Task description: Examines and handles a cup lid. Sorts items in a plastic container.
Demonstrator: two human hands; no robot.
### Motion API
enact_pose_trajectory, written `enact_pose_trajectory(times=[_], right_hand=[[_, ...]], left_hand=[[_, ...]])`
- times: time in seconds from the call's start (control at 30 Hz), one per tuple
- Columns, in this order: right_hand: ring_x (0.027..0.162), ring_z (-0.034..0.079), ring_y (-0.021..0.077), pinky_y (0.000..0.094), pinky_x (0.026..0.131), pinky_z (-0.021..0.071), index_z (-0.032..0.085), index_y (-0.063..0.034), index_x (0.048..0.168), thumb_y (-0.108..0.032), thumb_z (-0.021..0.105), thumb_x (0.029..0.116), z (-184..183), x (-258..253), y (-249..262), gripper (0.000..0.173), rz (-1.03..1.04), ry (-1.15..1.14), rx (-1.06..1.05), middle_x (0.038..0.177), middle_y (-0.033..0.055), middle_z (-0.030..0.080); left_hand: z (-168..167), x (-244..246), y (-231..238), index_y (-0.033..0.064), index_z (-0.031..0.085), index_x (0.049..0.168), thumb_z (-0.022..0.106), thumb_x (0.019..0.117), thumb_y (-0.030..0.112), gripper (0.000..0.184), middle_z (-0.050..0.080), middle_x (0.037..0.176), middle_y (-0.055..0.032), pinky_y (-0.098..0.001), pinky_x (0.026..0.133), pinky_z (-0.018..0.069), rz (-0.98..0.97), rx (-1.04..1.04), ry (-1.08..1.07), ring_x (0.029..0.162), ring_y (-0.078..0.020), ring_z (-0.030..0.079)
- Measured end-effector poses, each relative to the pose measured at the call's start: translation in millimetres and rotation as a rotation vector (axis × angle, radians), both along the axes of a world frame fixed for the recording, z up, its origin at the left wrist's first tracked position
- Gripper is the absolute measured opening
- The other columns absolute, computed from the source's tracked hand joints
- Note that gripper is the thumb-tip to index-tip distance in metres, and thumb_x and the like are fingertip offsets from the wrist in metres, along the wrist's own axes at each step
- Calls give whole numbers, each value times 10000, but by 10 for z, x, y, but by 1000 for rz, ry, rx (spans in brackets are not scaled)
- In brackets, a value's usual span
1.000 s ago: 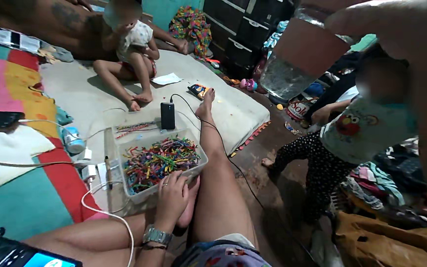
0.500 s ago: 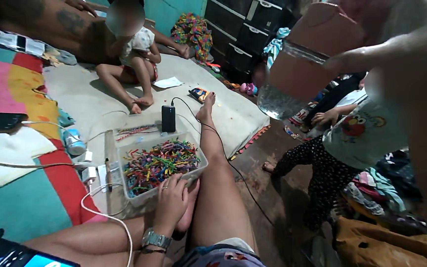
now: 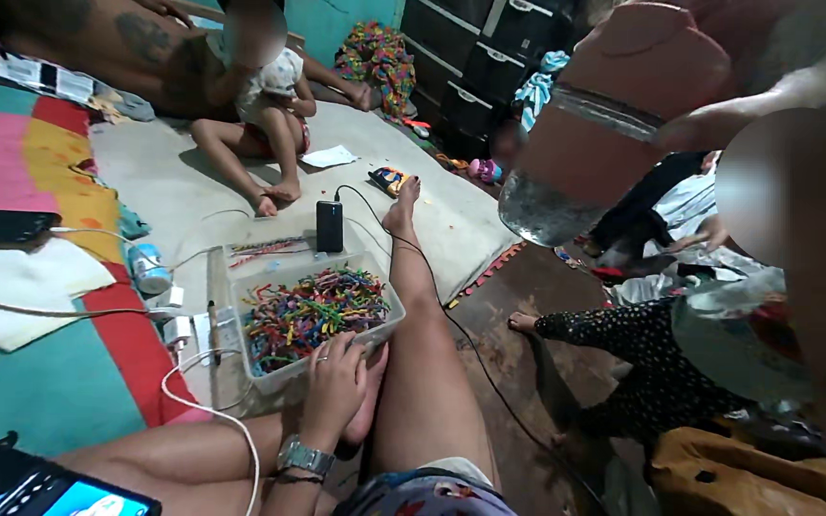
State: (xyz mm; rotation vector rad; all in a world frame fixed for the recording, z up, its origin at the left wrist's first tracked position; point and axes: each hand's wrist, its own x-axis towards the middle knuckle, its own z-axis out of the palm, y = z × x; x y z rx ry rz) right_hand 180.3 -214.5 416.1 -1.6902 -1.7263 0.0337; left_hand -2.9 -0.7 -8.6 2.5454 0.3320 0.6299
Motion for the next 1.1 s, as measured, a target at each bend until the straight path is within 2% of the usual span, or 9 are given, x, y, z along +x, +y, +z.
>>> enact_pose_trajectory(times=[0.13,0.27,0.43,0.57,0.73,0.83,1.0,1.03,1.1], right_hand=[[934,674,-1,195,783,618,389,-165,1166,-387,865,751,-41,-14,-5,669,-38,-10,5,1057,-122,628],[1055,683,114,312,860,628,382,-136,1189,-326,858,766,-57,216,-16,665,87,-10,-30,1218,-19,639],[1074,666,137,335,873,617,397,-91,1230,-402,865,750,-214,261,-93,740,18,-67,20,1229,18,620],[1085,672,83,304,905,604,383,-189,1179,-367,849,782,-345,387,-100,637,-1,-18,32,1235,-75,641],[1093,663,84,309,896,601,362,-181,1160,-331,853,757,-427,473,-263,653,-128,-40,65,1269,-59,613],[1075,643,-2,244,926,577,369,-199,1170,-359,836,766,-430,489,-332,638,-229,-53,97,1191,-144,623],[1057,639,-13,233,918,573,370,-165,1196,-364,828,762,-391,564,-436,661,-356,-113,103,1194,-117,613],[1035,642,-8,229,901,574,370,-131,1209,-337,819,754,-400,595,-461,671,-421,-125,104,1187,-87,613],[1021,641,44,250,880,566,373,-16,1272,-261,792,730,-431,654,-523,727,-556,-164,97,1220,42,594]], left_hand=[[-12,2,6,72,774,1051,610,937,134,210,654,1326,-163,-586,1121,388,-4,10,10,1257,-373,604],[-10,0,6,73,775,1045,606,932,131,211,658,1320,-157,-582,1117,395,1,13,6,1250,-370,610],[-31,-9,10,78,772,1051,615,929,140,208,654,1321,-157,-581,1117,394,-1,19,8,1254,-364,605],[-14,7,-10,68,773,1050,634,920,131,201,652,1321,-182,-601,1107,395,-1,21,10,1247,-393,607],[17,6,-29,83,771,1075,638,932,141,204,633,1351,-176,-592,1135,365,5,2,55,1280,-389,581],[4,19,-44,79,772,1065,643,928,145,200,632,1341,-191,-631,1117,364,0,-3,42,1271,-416,576],[-22,31,-42,81,772,1061,644,923,139,197,633,1339,-192,-627,1109,374,3,17,27,1262,-418,583],[-19,28,-41,77,771,1062,643,922,137,199,632,1339,-194,-625,1109,374,0,15,30,1261,-421,582],[-12,26,-39,77,771,1068,639,922,136,205,631,1342,-194,-623,1114,370,-5,8,42,1267,-419,579]])
